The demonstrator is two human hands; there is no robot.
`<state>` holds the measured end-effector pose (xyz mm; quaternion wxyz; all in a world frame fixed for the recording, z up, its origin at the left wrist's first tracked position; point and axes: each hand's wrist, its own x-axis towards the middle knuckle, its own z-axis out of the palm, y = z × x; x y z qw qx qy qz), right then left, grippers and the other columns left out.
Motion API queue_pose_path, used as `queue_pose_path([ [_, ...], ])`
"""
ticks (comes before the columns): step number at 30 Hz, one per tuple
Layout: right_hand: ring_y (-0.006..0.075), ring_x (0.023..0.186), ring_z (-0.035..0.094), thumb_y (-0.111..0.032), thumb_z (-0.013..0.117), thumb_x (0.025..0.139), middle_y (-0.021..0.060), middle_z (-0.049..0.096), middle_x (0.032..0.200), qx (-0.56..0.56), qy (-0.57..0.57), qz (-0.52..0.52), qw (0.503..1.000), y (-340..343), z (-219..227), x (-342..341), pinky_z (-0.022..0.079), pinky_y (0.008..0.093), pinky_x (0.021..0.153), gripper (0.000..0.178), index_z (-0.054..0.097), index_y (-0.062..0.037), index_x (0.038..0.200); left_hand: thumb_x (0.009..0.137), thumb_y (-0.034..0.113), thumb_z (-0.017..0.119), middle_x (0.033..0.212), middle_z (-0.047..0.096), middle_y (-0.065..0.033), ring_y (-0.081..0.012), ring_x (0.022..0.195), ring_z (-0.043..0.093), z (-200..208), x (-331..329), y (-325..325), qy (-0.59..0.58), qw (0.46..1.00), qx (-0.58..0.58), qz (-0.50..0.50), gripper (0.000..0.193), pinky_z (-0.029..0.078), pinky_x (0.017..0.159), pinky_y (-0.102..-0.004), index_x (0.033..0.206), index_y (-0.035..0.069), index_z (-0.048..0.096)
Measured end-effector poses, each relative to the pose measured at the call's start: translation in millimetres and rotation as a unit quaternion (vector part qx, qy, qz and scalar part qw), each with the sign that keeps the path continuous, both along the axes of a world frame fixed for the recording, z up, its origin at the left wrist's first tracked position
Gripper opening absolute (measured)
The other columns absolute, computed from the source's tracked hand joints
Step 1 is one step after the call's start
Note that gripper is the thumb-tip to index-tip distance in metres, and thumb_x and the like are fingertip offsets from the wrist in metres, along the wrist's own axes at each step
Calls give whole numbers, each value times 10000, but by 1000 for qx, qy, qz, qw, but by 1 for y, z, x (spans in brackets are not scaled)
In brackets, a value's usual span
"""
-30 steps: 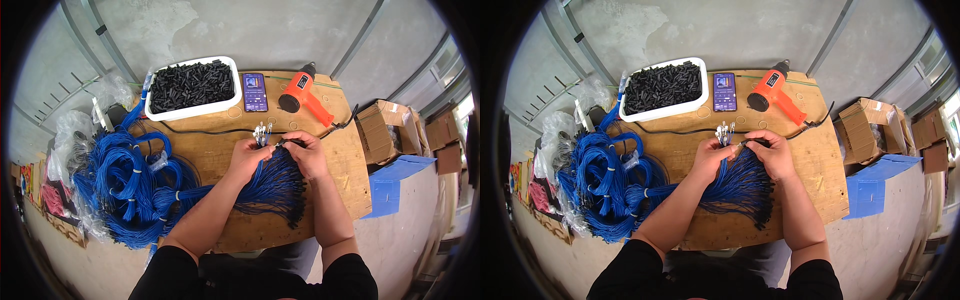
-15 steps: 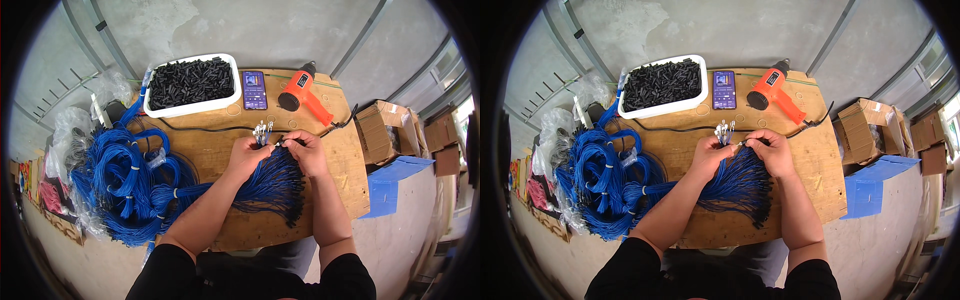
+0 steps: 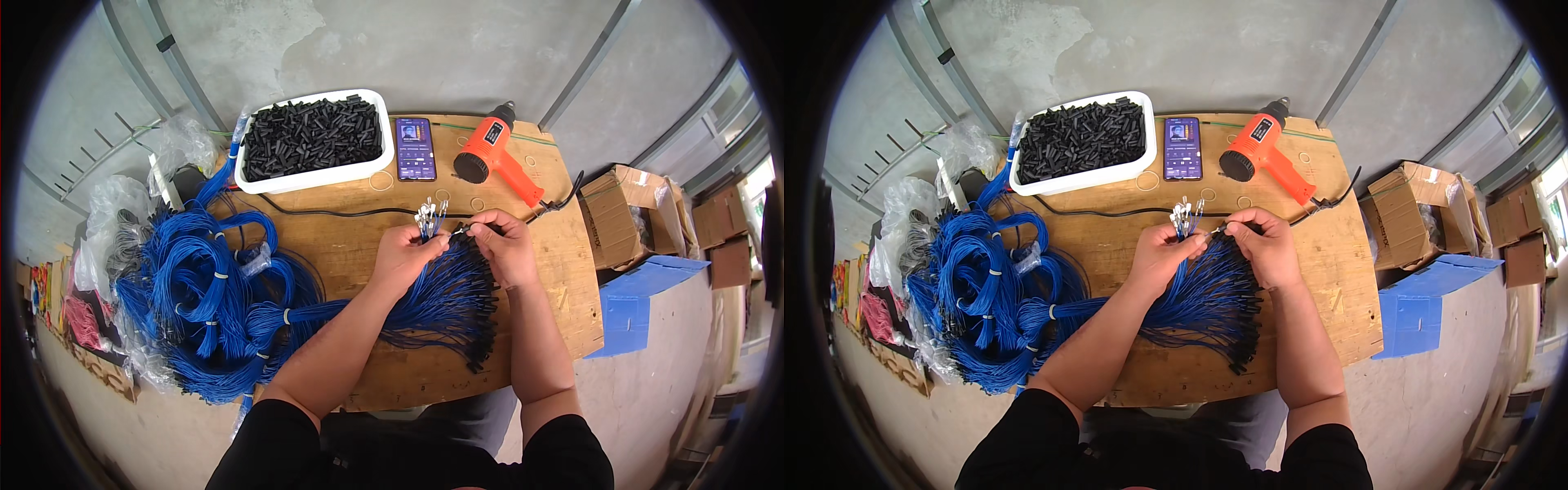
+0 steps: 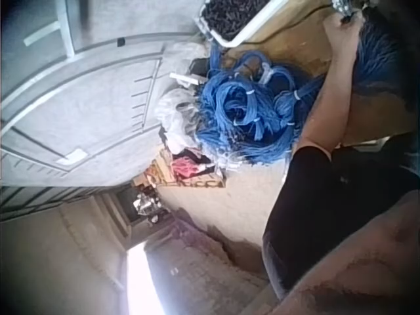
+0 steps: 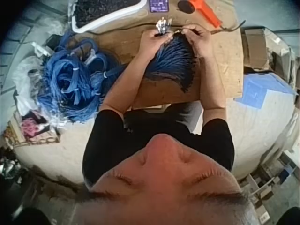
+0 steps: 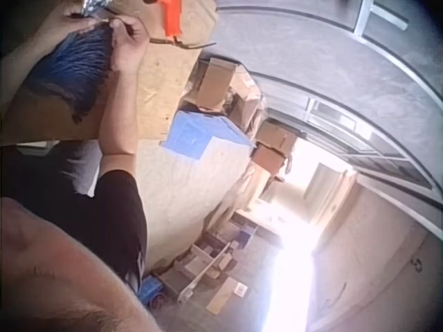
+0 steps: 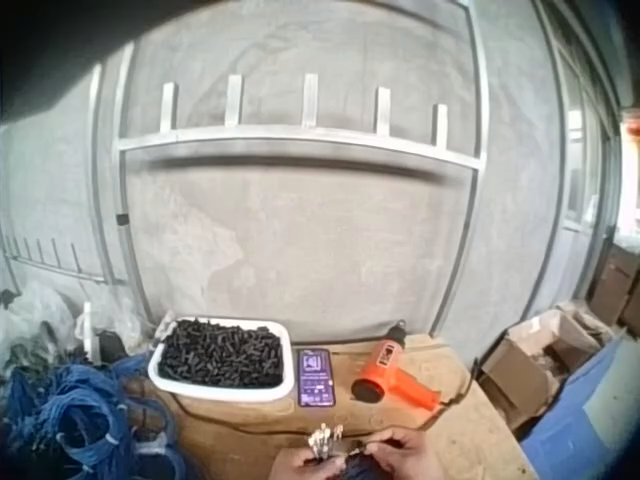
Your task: Placing heat shrink tubing onto the ends of blue electrical cables at a workbench.
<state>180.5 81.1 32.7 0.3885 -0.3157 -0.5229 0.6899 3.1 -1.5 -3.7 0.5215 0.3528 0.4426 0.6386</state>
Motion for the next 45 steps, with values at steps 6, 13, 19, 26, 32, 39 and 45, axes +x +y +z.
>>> queue_pose_path([
  [6,41,577,432,-95,636,966,64,668,828,-152,98,54,982,4,4,4,288,165,462,128,636,4,1048,905,150,726,798,699,-48,-66,708,620,-2,-1,1,31,999,-20,1,171,489,644,-204,912,-20,703],
  [13,51,582,437,-109,638,966,78,666,832,-184,119,84,972,9,-4,9,280,166,434,128,639,9,1015,901,108,721,840,691,-65,-93,756,640,4,-1,-2,9,999,-18,-27,161,522,691,-225,958,-41,696],
  [19,55,574,439,-111,648,959,74,665,829,-185,98,96,973,9,-4,9,290,166,440,134,643,16,1004,904,90,713,865,688,-71,-104,772,648,2,-2,-2,9,999,-16,-37,156,542,720,-239,971,-50,693],
  [26,66,587,455,-94,649,954,76,668,814,-176,80,104,976,5,0,6,334,171,472,126,645,24,999,907,104,710,817,691,-60,-94,762,642,5,0,-3,47,998,-11,-33,156,523,697,-232,950,-46,700],
  [32,75,597,472,-86,648,950,81,677,819,-191,90,119,970,5,5,7,380,179,508,131,651,32,1006,908,117,710,805,689,-49,-80,739,621,6,1,-2,55,998,-22,-27,154,502,680,-227,925,-36,702],
  [39,76,592,481,-79,641,947,88,688,823,-196,93,126,968,5,5,8,396,184,517,129,656,34,1009,915,126,718,847,696,-52,-85,771,638,6,-1,-2,55,997,-27,-43,134,510,707,-226,938,-3,693],
  [45,63,580,475,-83,641,948,83,684,820,-190,80,122,971,6,3,8,345,171,456,125,657,25,1008,918,125,714,853,698,-52,-84,778,640,5,0,-2,55,997,-19,-41,132,510,709,-219,938,-4,691],
])
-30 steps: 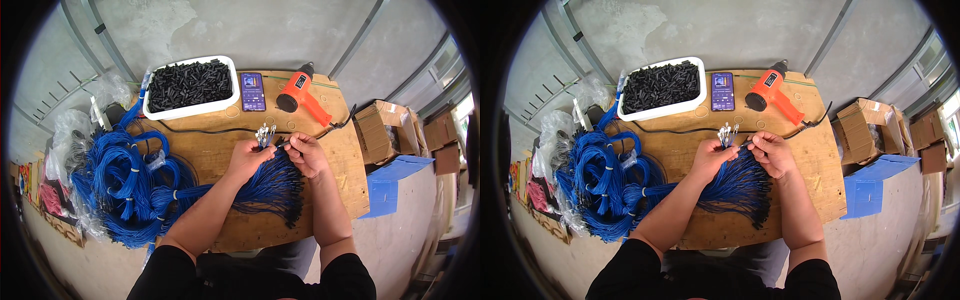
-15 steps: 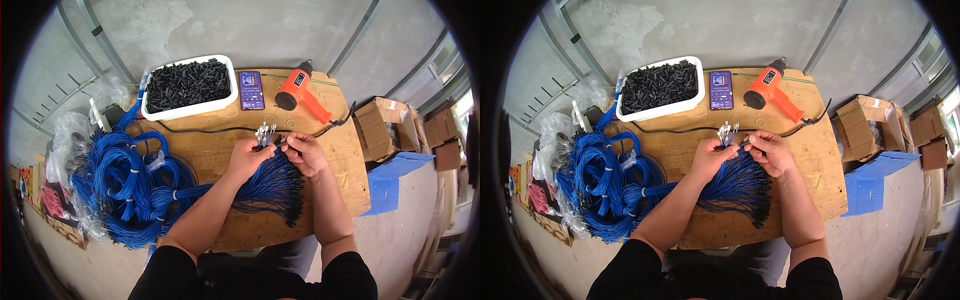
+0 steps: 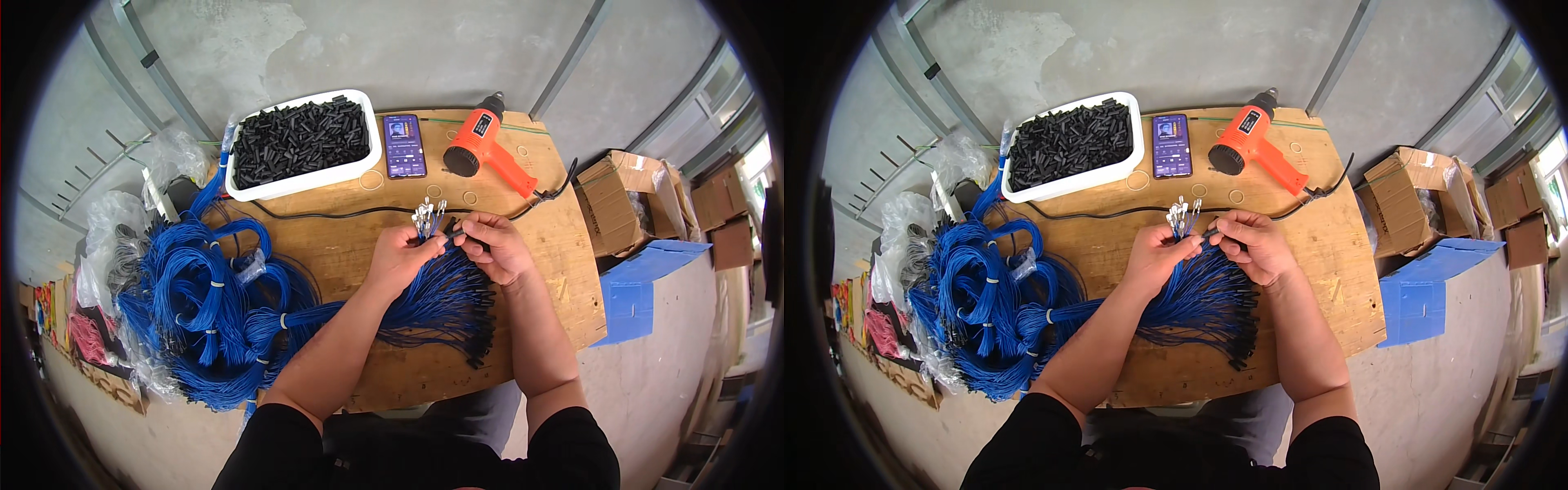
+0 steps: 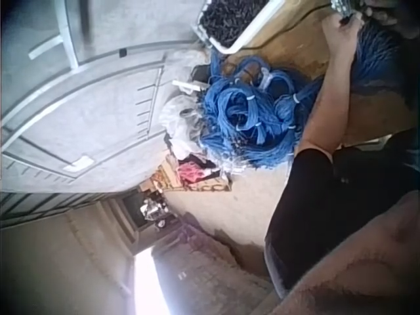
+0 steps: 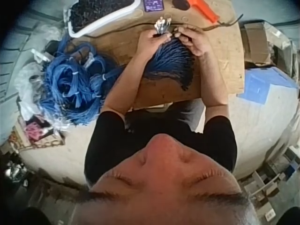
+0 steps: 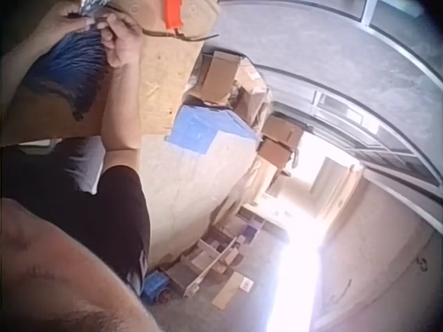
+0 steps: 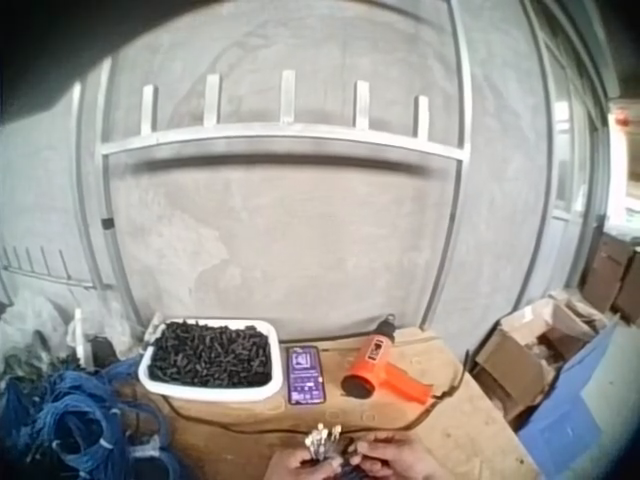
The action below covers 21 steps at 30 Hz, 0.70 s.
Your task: Placing heat shrink tubing onto the ends of blue electrical cables at a workbench.
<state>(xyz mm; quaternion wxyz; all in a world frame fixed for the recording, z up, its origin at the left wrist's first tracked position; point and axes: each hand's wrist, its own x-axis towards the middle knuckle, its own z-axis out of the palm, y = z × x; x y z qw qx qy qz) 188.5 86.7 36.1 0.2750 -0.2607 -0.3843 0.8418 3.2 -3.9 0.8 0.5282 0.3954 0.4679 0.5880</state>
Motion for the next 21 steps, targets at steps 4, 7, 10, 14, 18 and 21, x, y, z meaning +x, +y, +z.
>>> queue_pose_path([
  [4,48,573,465,-90,636,957,63,661,803,15,-10,-97,995,4,-2,-1,289,161,421,121,654,20,1004,922,121,708,852,684,-31,-69,789,629,-6,0,2,36,999,2,25,158,505,707,-210,998,-16,694],
  [7,44,572,460,-94,645,955,59,660,803,37,-8,-157,987,10,-7,4,294,161,431,122,656,17,1003,926,107,698,839,665,-14,-57,766,602,10,1,-1,85,996,-3,33,179,490,689,-204,1045,-27,694],
  [10,37,573,449,-99,664,947,46,657,806,78,-22,-167,983,3,-4,-3,306,161,457,146,658,21,1030,931,89,684,821,643,1,-46,728,564,5,2,0,57,998,-7,38,176,463,652,-202,1061,-30,699],
  [14,28,575,437,-96,680,938,22,649,801,99,-48,-149,983,-8,4,-11,313,165,483,174,660,26,1061,931,109,688,750,618,37,-15,654,508,-3,4,1,25,1000,11,8,150,391,555,-193,1035,12,737],
  [18,17,571,421,-81,685,933,2,642,793,134,-48,-131,981,-11,1,-11,304,169,489,174,663,25,1069,906,119,708,791,698,-5,-40,707,567,2,6,0,124,990,65,1,166,467,614,-237,1029,13,746],
  [21,13,567,414,-77,684,933,-1,640,784,158,-42,-119,979,-10,-3,-8,295,170,487,146,669,18,1043,911,100,698,808,696,2,-47,702,566,2,6,0,170,983,67,-18,172,478,635,-233,1047,5,740],
])
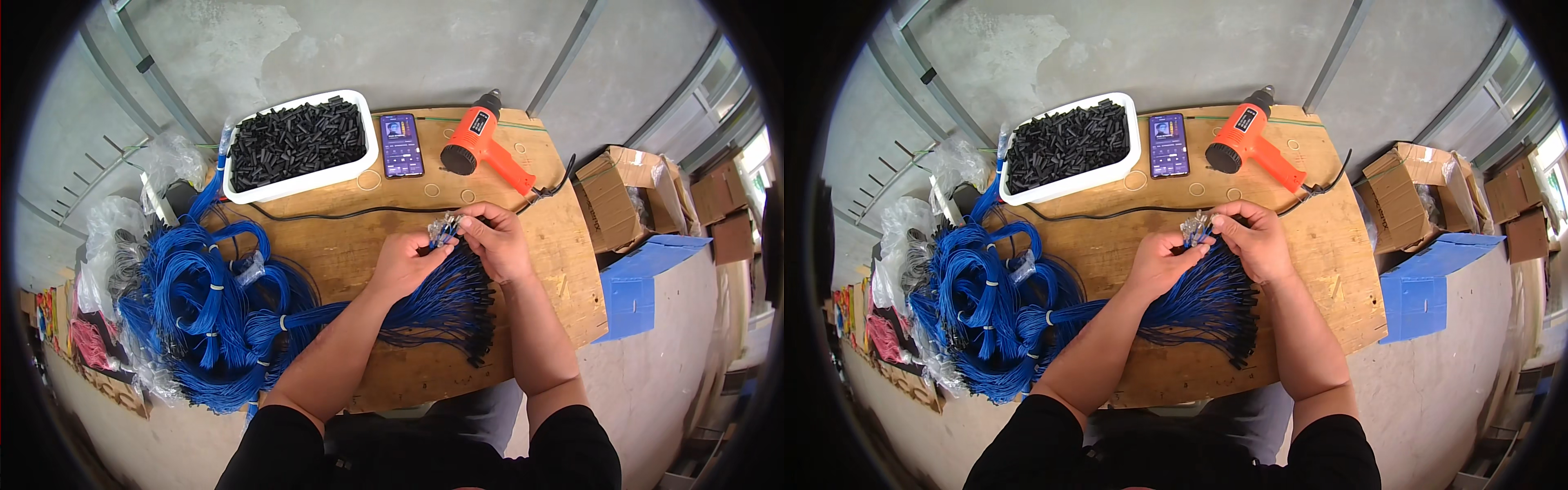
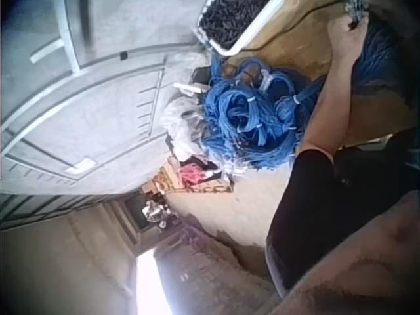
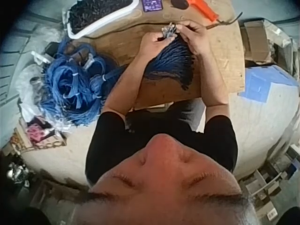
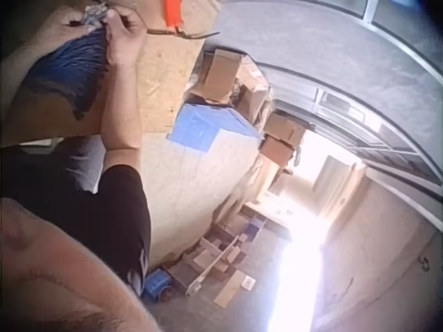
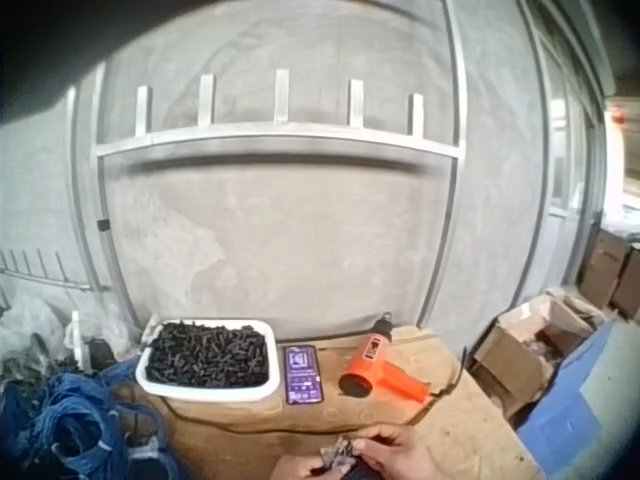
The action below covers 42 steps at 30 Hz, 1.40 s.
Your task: Placing heat shrink tubing onto the ends of blue electrical cables at a workbench.
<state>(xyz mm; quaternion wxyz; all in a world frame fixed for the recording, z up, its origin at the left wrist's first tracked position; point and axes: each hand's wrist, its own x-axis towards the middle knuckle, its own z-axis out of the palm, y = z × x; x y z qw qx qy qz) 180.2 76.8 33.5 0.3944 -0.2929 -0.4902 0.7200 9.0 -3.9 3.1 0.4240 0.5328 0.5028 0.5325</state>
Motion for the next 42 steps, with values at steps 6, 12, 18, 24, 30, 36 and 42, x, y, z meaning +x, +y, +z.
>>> queue_pose_path([
  [6,21,567,426,-68,665,943,20,665,799,-7,-2,-3,1000,0,4,-1,302,167,490,91,677,2,999,937,123,681,797,668,5,-45,685,562,2,-2,-1,-101,993,-54,3,180,459,606,-211,1048,-9,733],
  [12,25,559,424,-65,682,928,33,683,801,-22,-6,-6,1000,0,2,-1,297,173,487,81,690,-3,979,935,90,678,858,660,-41,-86,715,576,-2,-4,1,-253,965,-66,-5,216,478,655,-224,1100,-50,680],
  [18,33,562,439,-40,708,894,33,684,785,-44,-6,8,999,-5,2,-5,305,177,487,67,708,3,945,922,57,681,855,660,-57,-99,719,580,-6,-5,2,-272,961,-52,-16,168,480,657,-235,1052,-49,666],
  [24,35,560,441,-38,716,886,5,651,745,-67,-17,20,997,-3,1,-3,300,182,484,54,714,-1,925,920,52,678,835,644,-49,-96,706,570,-9,-5,3,-242,969,-42,-17,127,474,636,-241,1002,-42,655],
  [30,33,556,431,-43,710,893,3,643,754,-51,-43,33,997,-1,-4,-2,296,185,476,74,710,4,950,919,54,680,804,632,-40,-93,674,566,-6,-4,4,-249,967,-59,-9,127,466,602,-236,999,-39,648],
  [36,67,632,435,-69,496,991,72,610,942,-190,127,47,972,12,1,4,309,164,457,242,590,40,1185,914,58,684,785,629,-35,-85,655,560,-9,-4,4,-242,968,-64,2,112,458,589,-235,967,-29,639],
  [42,81,649,434,-113,476,1024,86,599,968,-229,197,8,953,25,-11,15,322,168,454,194,567,-10,1162,908,67,691,768,620,-31,-86,643,554,-6,-4,4,-244,967,-77,10,113,450,584,-238,947,-24,635],
])
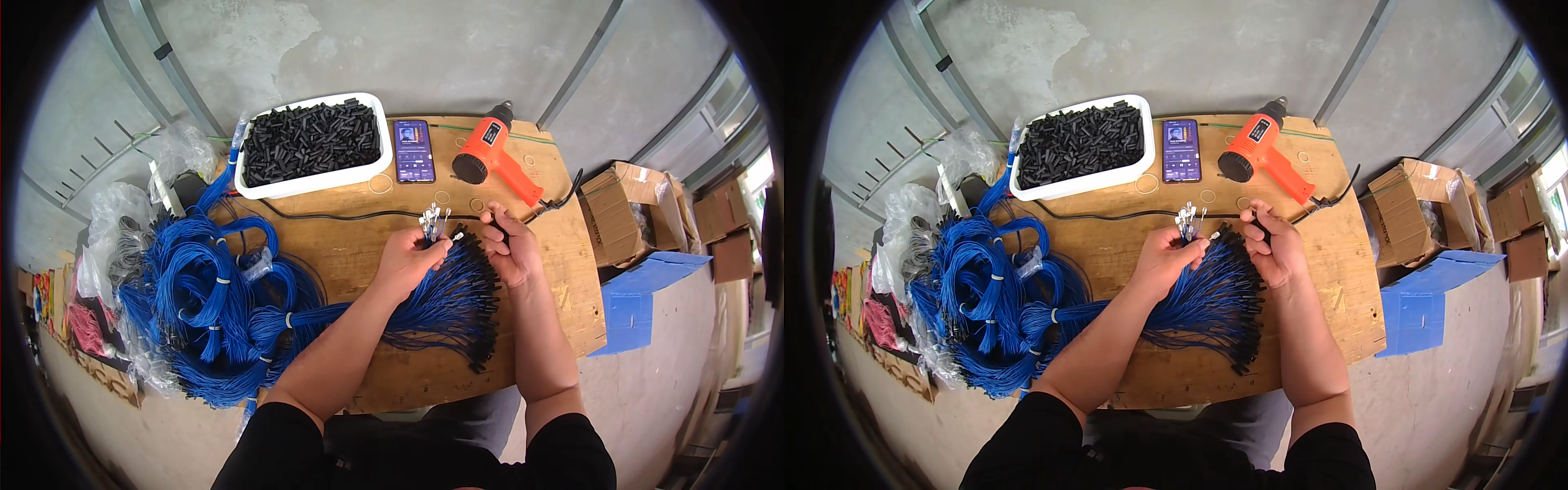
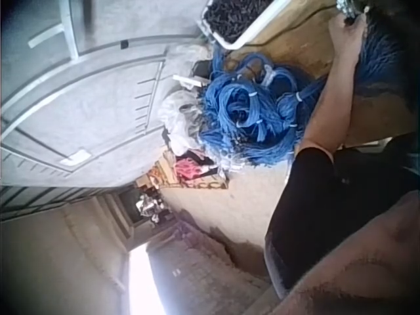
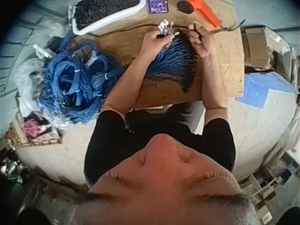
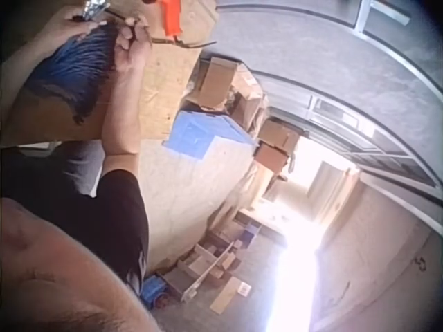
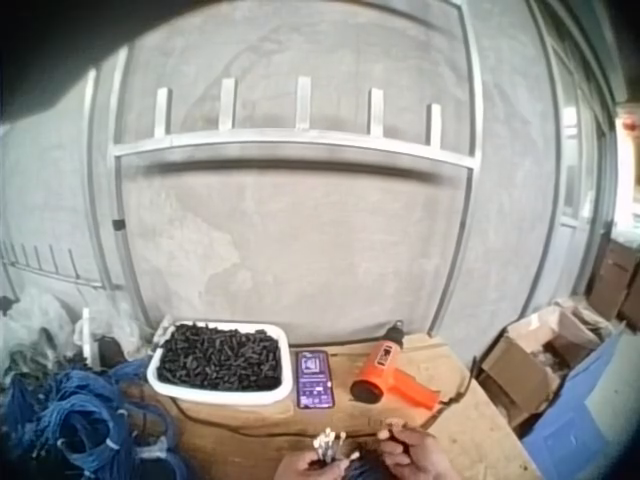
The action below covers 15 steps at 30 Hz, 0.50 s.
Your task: Placing heat shrink tubing onto the ends of blue electrical cables at a workbench.
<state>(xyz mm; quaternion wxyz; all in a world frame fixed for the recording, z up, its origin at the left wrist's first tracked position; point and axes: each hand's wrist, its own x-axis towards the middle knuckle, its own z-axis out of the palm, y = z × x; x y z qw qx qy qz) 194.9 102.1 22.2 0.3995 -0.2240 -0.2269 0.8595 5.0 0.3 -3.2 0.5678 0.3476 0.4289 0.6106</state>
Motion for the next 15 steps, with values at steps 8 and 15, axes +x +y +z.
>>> queue_pose_path([
  [8,57,561,415,-118,595,991,45,636,781,120,-133,-23,984,-12,4,-10,276,186,437,112,642,-35,932,905,85,696,725,608,-20,-85,616,540,0,-3,2,-9,1000,2,7,119,421,566,-239,848,5,627],
  [15,21,579,442,-22,664,921,49,697,868,191,-232,12,954,-27,17,-19,310,158,496,72,682,-7,989,895,104,705,730,617,-28,-105,634,561,3,-6,1,-23,1000,-7,16,117,446,595,-250,860,14,639],
])
